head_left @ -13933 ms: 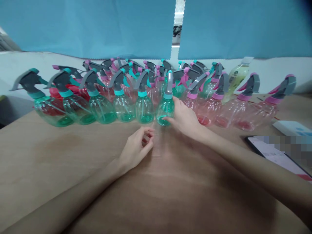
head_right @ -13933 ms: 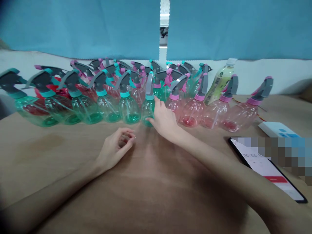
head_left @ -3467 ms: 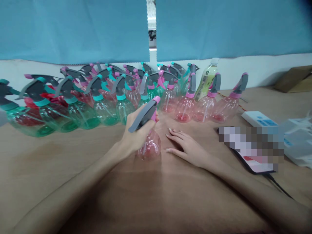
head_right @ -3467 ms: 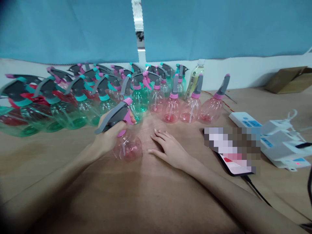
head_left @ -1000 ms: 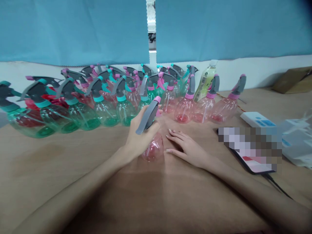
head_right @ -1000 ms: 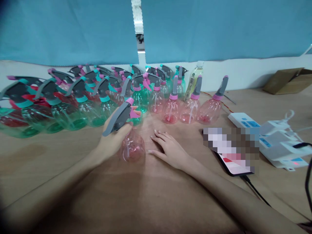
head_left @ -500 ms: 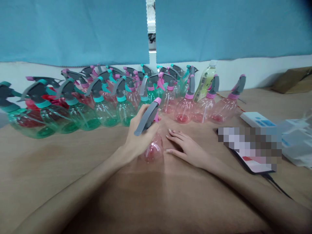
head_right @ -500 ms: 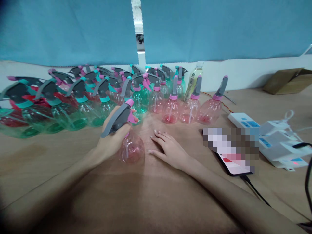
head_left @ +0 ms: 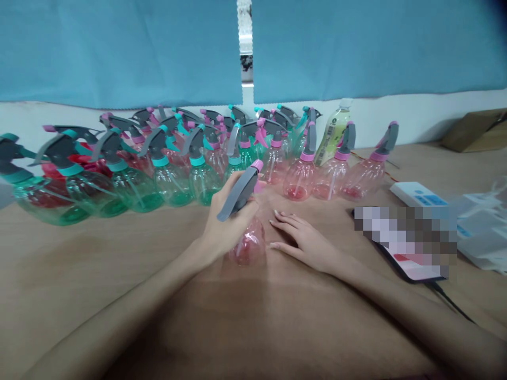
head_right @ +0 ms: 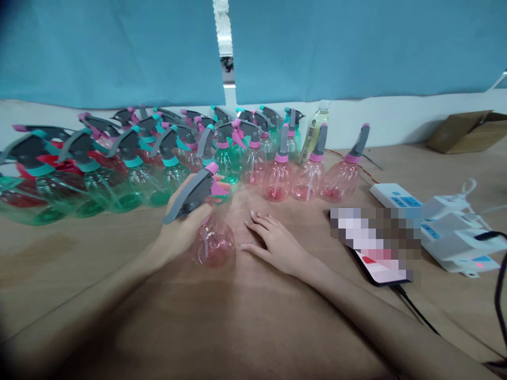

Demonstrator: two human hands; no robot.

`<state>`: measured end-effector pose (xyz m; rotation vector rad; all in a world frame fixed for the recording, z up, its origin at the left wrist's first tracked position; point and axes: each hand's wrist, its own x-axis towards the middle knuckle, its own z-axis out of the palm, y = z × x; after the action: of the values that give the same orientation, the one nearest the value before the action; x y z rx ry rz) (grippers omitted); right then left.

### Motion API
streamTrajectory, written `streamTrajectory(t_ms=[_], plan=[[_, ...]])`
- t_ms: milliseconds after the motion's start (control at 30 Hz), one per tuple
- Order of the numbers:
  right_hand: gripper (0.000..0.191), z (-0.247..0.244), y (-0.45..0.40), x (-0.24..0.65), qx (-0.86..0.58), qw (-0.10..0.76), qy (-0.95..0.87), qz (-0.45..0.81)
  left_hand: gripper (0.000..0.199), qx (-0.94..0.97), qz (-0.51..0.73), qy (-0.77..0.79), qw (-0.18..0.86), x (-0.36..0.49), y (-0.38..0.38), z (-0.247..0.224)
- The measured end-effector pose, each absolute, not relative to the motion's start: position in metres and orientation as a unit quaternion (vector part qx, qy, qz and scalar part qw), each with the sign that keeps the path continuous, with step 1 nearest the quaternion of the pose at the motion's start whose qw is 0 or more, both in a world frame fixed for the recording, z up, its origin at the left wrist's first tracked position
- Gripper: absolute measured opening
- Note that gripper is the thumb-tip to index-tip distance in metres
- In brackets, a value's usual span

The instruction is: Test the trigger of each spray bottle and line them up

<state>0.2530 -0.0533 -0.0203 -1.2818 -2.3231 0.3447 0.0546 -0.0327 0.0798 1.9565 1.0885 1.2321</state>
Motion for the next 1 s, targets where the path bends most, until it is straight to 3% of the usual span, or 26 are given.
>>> streamTrajectory(t_ms=[767, 1000], plan=[[0.061, -0.0205, -0.0532, 0.2531, -0.463, 0.238, -0.844, 0.128, 0.010, 0.722, 0.473, 0.421, 0.278, 0.0533, -0.0310, 0.0719], [0.063, -0.0190, -0.0527, 0.2530, -0.468, 0.215, -0.849, 0.120, 0.013, 0.730, 0.475, 0.407, 0.275, 0.0542, -0.0314, 0.0750]])
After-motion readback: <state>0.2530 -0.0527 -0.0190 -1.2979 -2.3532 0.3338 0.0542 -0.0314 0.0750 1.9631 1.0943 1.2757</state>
